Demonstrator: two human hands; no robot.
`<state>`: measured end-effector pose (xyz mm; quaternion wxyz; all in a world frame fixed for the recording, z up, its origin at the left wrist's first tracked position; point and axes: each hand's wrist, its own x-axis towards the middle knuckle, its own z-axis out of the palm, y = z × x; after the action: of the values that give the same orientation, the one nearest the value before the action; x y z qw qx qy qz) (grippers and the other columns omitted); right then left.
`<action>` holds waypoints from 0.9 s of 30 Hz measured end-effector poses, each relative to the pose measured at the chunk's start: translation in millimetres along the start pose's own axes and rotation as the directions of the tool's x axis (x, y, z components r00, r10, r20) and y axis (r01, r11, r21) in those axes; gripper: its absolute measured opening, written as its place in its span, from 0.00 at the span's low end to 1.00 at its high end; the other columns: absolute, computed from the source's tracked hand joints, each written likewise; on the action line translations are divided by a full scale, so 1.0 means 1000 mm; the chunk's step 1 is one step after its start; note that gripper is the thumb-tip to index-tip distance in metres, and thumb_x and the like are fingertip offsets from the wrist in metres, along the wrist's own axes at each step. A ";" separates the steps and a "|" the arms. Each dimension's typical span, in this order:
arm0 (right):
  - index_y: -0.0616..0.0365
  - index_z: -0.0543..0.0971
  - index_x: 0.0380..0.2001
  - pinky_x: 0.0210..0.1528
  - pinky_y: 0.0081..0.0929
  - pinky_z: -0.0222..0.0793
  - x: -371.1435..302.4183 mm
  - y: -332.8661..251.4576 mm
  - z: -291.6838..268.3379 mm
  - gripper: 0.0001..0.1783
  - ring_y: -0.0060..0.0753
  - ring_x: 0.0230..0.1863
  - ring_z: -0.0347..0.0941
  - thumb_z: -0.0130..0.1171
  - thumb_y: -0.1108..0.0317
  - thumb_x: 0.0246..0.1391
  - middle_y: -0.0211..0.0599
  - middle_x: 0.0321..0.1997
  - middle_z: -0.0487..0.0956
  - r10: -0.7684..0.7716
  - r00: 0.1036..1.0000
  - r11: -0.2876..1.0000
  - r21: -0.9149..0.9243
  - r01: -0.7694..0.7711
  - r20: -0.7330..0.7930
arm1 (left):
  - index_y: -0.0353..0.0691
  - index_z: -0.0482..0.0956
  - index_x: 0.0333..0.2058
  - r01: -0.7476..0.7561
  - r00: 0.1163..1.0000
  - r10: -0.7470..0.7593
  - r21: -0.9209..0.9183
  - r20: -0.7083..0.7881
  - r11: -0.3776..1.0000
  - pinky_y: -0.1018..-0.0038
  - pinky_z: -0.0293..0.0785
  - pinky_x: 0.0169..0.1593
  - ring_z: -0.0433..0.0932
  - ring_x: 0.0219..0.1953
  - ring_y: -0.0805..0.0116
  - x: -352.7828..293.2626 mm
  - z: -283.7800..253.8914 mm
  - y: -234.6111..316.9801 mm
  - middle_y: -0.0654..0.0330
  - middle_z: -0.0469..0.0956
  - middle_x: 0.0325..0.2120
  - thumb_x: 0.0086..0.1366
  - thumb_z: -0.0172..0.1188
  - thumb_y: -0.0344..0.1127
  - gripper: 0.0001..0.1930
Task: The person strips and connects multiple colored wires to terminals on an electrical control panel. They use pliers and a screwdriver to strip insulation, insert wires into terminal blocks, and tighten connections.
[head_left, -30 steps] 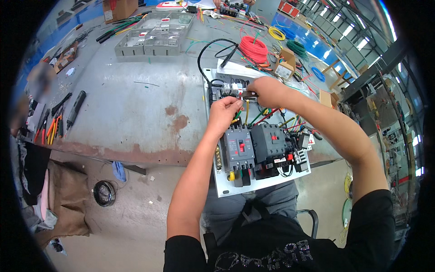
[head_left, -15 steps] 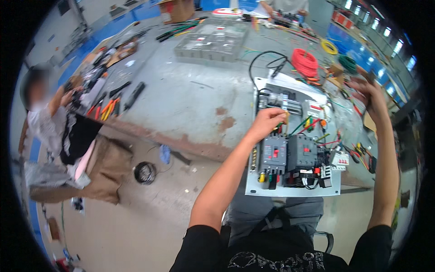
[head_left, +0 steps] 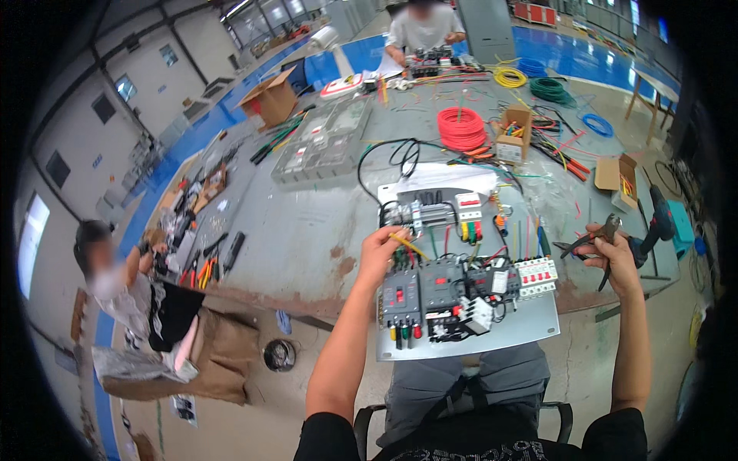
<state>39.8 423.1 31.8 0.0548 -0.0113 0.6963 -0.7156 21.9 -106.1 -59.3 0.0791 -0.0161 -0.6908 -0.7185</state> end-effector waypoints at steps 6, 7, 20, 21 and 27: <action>0.61 0.77 0.54 0.40 0.26 0.84 0.005 0.030 -0.024 0.16 0.33 0.46 0.85 0.53 0.63 0.70 0.39 0.52 0.81 0.020 0.999 0.997 -0.071 -0.023 -0.046 | 0.35 0.84 0.45 0.008 1.000 -0.009 0.062 0.015 0.998 0.73 0.75 0.49 0.82 0.42 0.71 0.003 0.001 0.001 0.58 0.86 0.38 0.72 0.62 0.36 0.11; 0.61 0.77 0.54 0.40 0.27 0.84 0.008 0.034 -0.027 0.16 0.33 0.46 0.85 0.53 0.63 0.70 0.38 0.52 0.81 0.036 0.999 0.997 -0.062 -0.038 -0.033 | 0.35 0.83 0.44 0.026 1.000 -0.026 0.079 0.006 0.997 0.74 0.75 0.49 0.81 0.41 0.71 0.004 -0.002 -0.009 0.58 0.86 0.37 0.72 0.62 0.37 0.11; 0.61 0.76 0.51 0.37 0.26 0.80 0.004 0.082 -0.026 0.14 0.27 0.40 0.83 0.52 0.61 0.73 0.33 0.45 0.80 -0.038 0.999 0.992 -0.122 0.040 0.025 | 0.34 0.83 0.46 0.142 0.973 -0.139 0.004 -0.186 0.990 0.74 0.73 0.52 0.79 0.44 0.72 -0.016 0.030 0.028 0.60 0.84 0.40 0.73 0.61 0.40 0.14; 0.60 0.76 0.51 0.38 0.26 0.80 0.001 0.084 -0.024 0.14 0.26 0.40 0.83 0.52 0.62 0.73 0.32 0.45 0.80 -0.052 0.998 0.989 -0.134 0.057 0.035 | 0.34 0.83 0.47 0.118 0.962 -0.119 -0.021 -0.247 0.993 0.74 0.73 0.52 0.79 0.45 0.73 -0.018 0.032 0.025 0.60 0.84 0.41 0.74 0.60 0.39 0.14; 0.59 0.76 0.51 0.36 0.21 0.77 0.002 0.088 -0.007 0.12 0.20 0.38 0.80 0.54 0.63 0.72 0.28 0.41 0.78 -0.088 0.996 0.986 -0.141 0.090 0.021 | 0.34 0.83 0.45 -0.076 0.899 0.201 0.315 -0.388 0.946 0.75 0.74 0.47 0.77 0.40 0.74 -0.063 0.012 0.038 0.62 0.82 0.37 0.74 0.62 0.38 0.12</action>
<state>42.2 427.2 -56.0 0.0271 -0.0514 0.7438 -0.6658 88.6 -89.7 -29.7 0.2769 0.0990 -0.7536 -0.5879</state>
